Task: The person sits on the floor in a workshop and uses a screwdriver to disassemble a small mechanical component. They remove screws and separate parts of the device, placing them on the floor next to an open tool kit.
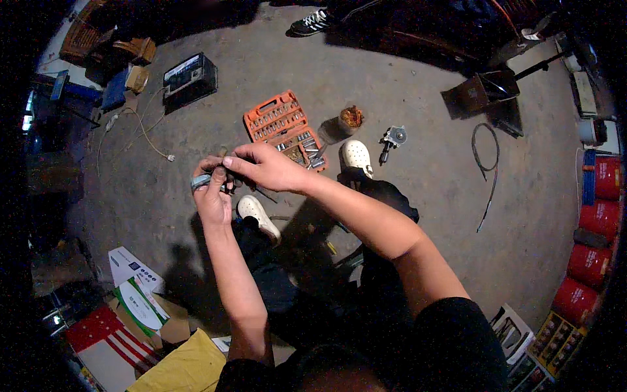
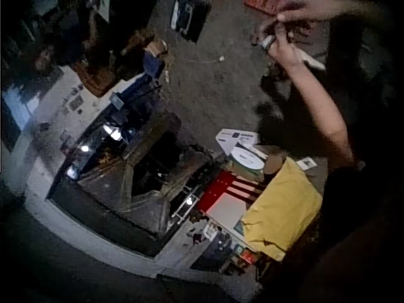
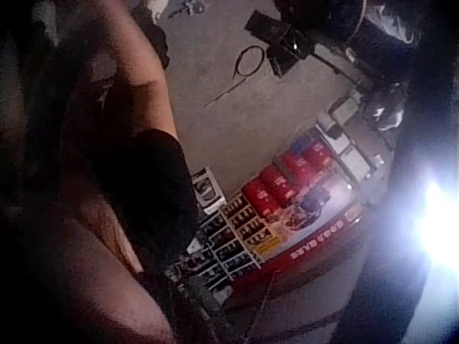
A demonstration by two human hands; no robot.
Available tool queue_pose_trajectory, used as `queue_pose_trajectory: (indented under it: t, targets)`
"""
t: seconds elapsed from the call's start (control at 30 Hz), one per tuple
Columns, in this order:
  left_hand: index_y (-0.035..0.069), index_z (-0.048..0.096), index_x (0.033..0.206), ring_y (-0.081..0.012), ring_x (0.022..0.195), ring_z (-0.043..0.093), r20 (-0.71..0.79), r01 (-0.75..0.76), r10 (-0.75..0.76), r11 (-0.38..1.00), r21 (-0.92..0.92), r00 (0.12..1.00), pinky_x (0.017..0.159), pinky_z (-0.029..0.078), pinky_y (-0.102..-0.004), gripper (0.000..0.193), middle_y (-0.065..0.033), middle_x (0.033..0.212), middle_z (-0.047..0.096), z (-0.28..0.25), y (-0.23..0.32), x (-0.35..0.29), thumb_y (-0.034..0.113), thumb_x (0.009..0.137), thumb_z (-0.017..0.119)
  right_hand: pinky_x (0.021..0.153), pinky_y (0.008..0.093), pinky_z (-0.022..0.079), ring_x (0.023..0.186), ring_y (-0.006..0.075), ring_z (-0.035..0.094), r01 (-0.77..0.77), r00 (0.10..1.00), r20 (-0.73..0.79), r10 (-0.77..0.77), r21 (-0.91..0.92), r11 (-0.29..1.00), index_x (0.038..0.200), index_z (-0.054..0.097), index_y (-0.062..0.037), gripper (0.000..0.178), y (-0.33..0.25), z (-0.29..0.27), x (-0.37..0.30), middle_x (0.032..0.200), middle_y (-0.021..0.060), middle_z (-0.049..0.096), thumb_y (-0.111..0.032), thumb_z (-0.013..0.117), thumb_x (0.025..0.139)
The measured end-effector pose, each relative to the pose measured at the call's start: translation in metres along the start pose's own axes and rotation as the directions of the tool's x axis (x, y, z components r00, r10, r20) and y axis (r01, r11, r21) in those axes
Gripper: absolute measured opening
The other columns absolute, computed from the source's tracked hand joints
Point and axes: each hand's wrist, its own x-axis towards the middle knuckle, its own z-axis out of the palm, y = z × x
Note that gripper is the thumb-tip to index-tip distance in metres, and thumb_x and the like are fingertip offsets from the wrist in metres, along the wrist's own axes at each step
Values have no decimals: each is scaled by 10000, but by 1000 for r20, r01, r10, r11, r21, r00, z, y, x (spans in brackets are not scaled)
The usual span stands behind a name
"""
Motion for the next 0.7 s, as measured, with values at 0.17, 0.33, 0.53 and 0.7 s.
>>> queue_pose_trajectory:
  t: [0.17, 0.33, 0.53, 0.7]
  targets:
    - [53, 591, 883, -95, 638, 505, -67, 18, -13, 997, 74, 998, 508, 388, -224, 170, -16, 813, 568, 0, 0, 0, 121, 785, 713, 556, 213, 398, 623, 52, 488, -54, 998, -3, 55, 164, 985, 934, 578, -26, 274, -5, 1, -1, 718, -24, 536, -292, 512, 943]
    - [45, 597, 962, -104, 658, 527, -21, 162, -168, 973, -167, 986, 488, 391, -223, 283, -33, 837, 578, -13, 2, -6, 249, 798, 703, 559, 207, 400, 629, 52, 498, -95, 995, 58, 80, 330, 939, 937, 577, -31, 246, -13, 2, -2, 749, -21, 555, -273, 531, 935]
    - [39, 560, 835, -98, 616, 489, 272, 290, -237, 941, -175, 933, 446, 358, -204, 324, -26, 791, 516, -26, 6, -5, 313, 769, 719, 561, 214, 414, 627, 54, 507, -10, 968, 251, -31, 160, 987, 938, 580, -15, 212, -17, -2, -8, 733, -10, 550, -225, 567, 915]
    - [46, 528, 751, -80, 572, 468, 435, 407, -321, 905, -121, 842, 413, 335, -186, 378, -7, 766, 486, -14, 11, -5, 330, 708, 772, 572, 226, 417, 653, 43, 493, 121, 955, 277, -106, -36, 992, 899, 598, -7, 220, -26, -9, -16, 714, 5, 571, -227, 597, 894]
